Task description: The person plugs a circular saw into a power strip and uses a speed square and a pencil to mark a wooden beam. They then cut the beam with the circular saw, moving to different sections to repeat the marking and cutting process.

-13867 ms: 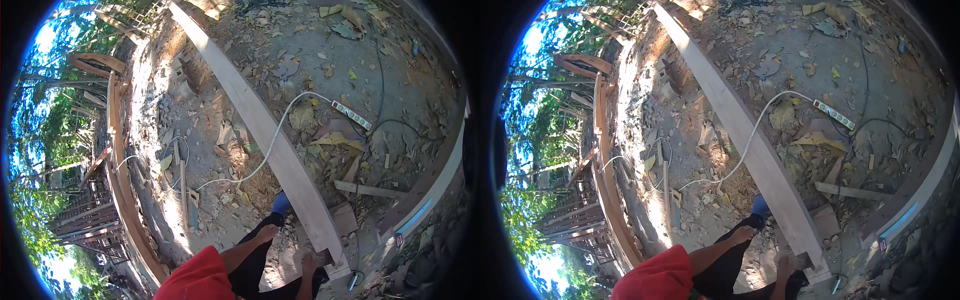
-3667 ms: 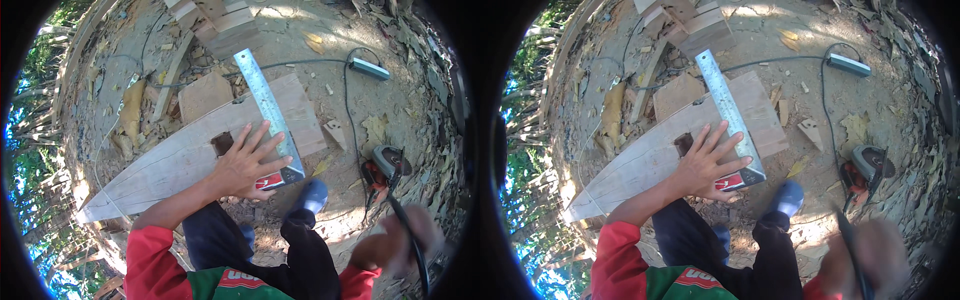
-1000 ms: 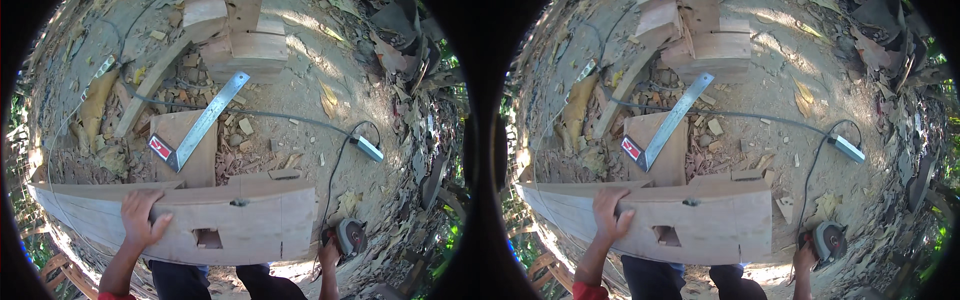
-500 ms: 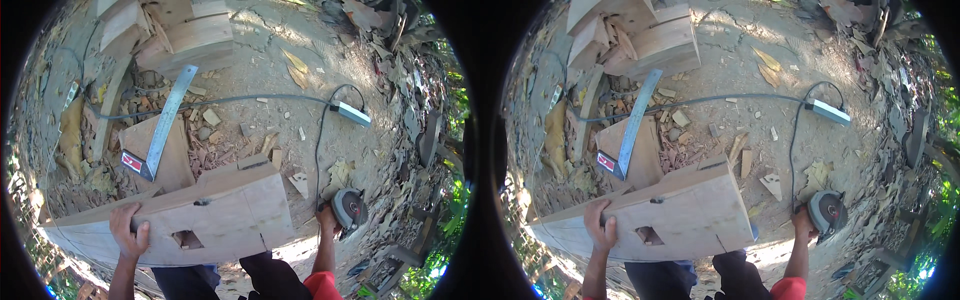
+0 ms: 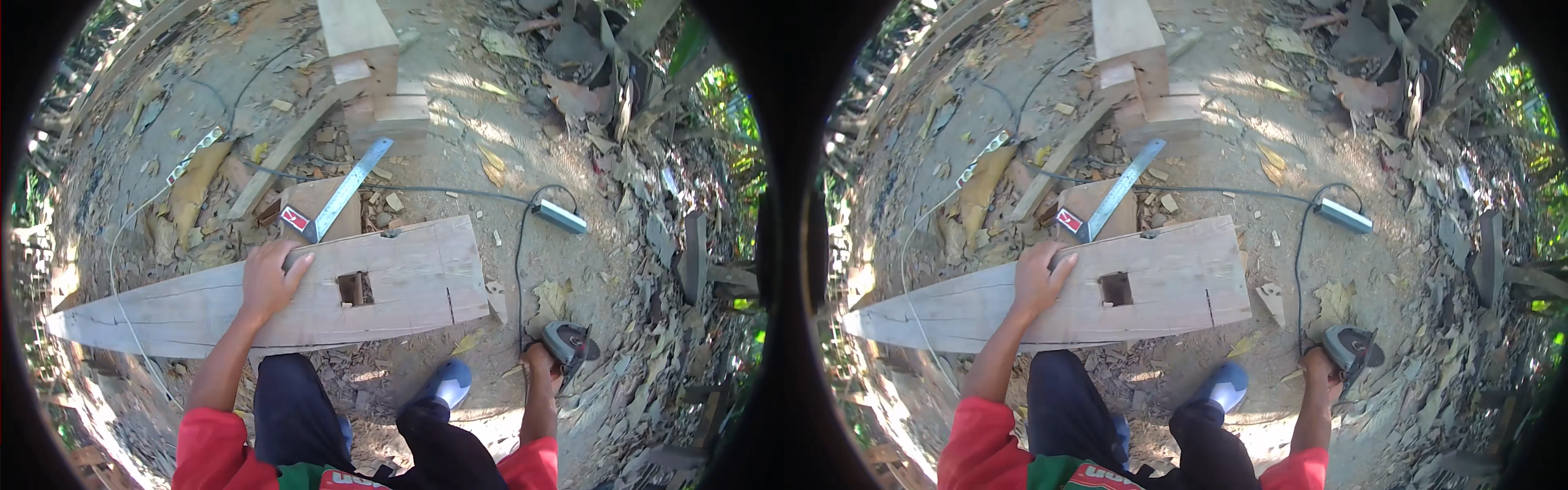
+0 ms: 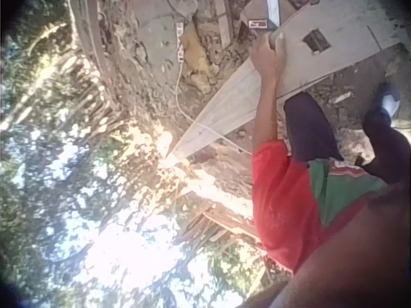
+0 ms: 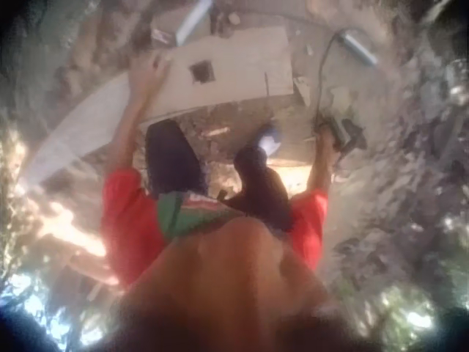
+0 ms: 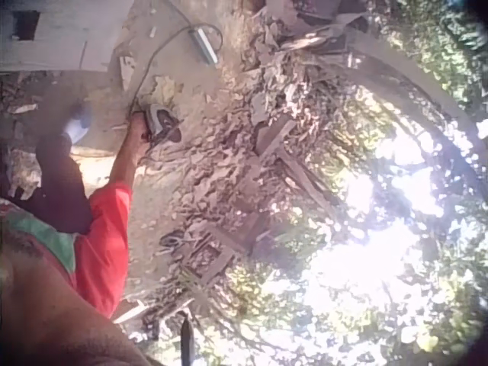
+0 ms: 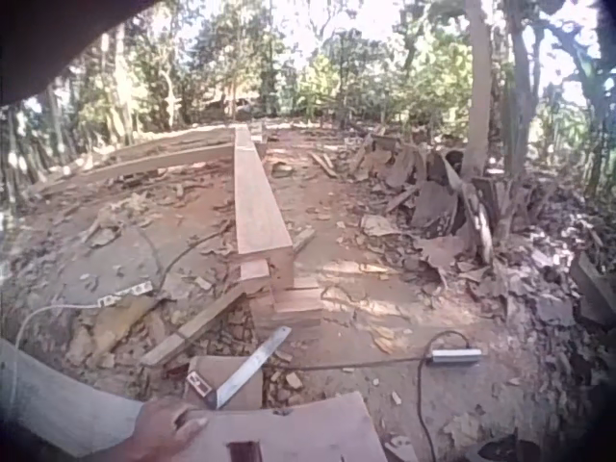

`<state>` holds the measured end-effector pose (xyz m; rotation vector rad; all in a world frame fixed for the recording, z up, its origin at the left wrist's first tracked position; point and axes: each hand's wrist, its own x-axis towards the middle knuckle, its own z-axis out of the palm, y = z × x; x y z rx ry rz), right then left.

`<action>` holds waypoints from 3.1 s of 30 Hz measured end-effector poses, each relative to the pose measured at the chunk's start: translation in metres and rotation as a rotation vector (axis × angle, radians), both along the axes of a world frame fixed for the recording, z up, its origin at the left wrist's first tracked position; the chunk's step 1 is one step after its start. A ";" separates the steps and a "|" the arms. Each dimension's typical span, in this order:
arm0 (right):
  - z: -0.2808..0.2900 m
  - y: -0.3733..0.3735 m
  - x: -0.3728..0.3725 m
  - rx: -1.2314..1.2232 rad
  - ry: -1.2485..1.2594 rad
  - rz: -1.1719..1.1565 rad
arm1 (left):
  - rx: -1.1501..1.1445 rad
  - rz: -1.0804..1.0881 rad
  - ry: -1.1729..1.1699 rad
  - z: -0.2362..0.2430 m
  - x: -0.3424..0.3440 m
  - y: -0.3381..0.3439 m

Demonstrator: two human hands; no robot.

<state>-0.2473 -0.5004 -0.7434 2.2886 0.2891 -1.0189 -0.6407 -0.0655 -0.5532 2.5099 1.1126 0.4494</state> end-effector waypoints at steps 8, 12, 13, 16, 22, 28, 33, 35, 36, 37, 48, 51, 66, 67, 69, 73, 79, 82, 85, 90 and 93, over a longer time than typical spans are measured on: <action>-0.004 -0.003 -0.013 0.056 0.015 0.059 | 0.041 0.009 0.030 -0.001 -0.011 -0.006; -0.005 -0.018 -0.001 0.130 -0.061 0.090 | -0.274 0.002 -0.004 0.002 0.002 0.020; -0.008 -0.025 0.003 0.152 -0.078 0.102 | -0.429 0.007 -0.012 0.004 0.007 0.040; -0.018 -0.023 -0.007 0.180 -0.053 0.086 | -0.131 -0.179 0.444 -0.022 0.005 0.109; 0.003 -0.017 -0.004 0.214 -0.102 -0.023 | 0.084 -0.608 0.654 -0.061 0.037 0.141; 0.078 0.014 -0.055 0.320 -0.192 0.210 | 0.094 -0.688 0.793 -0.043 0.029 0.136; 0.201 0.028 -0.085 0.695 0.127 -0.003 | -0.044 -0.732 0.744 0.049 0.048 0.099; 0.260 0.050 -0.075 0.871 0.258 -0.253 | -0.128 -0.629 0.560 0.070 0.051 0.080; 0.301 0.069 -0.067 0.957 0.315 -0.410 | -0.218 -0.569 0.521 0.084 0.065 0.068; 0.350 0.099 -0.060 1.083 0.269 -0.526 | -0.301 -0.506 0.485 0.098 0.078 0.056; 0.605 0.315 -0.007 1.796 0.208 0.490 | -0.497 -0.288 0.223 0.030 0.128 -0.002; 0.576 0.350 0.006 1.742 0.338 0.567 | -0.736 -0.255 0.354 0.055 0.144 0.014; 0.419 0.378 0.046 1.466 0.320 -0.201 | -0.584 -0.262 0.365 0.047 0.155 0.001; 0.409 0.369 0.046 1.459 0.376 -0.320 | -0.588 -0.263 0.370 0.047 0.155 0.001; 0.399 0.358 0.043 1.357 0.377 -0.387 | -0.589 -0.269 0.393 0.047 0.157 0.001; 0.391 0.346 0.039 1.261 0.413 -0.424 | -0.602 -0.277 0.415 0.048 0.159 0.002; 0.381 0.350 0.042 1.223 0.431 -0.439 | -0.634 -0.278 0.407 0.049 0.159 0.005; 0.372 0.352 0.040 1.200 0.439 -0.453 | -0.618 -0.260 0.392 0.048 0.160 0.002; 0.364 0.347 0.034 1.167 0.466 -0.503 | -0.591 -0.255 0.404 0.047 0.157 -0.001; 0.359 0.344 0.027 1.149 0.483 -0.529 | -0.592 -0.257 0.403 0.045 0.156 -0.001; 0.355 0.347 0.024 1.107 0.473 -0.516 | -0.589 -0.272 0.403 0.044 0.155 -0.001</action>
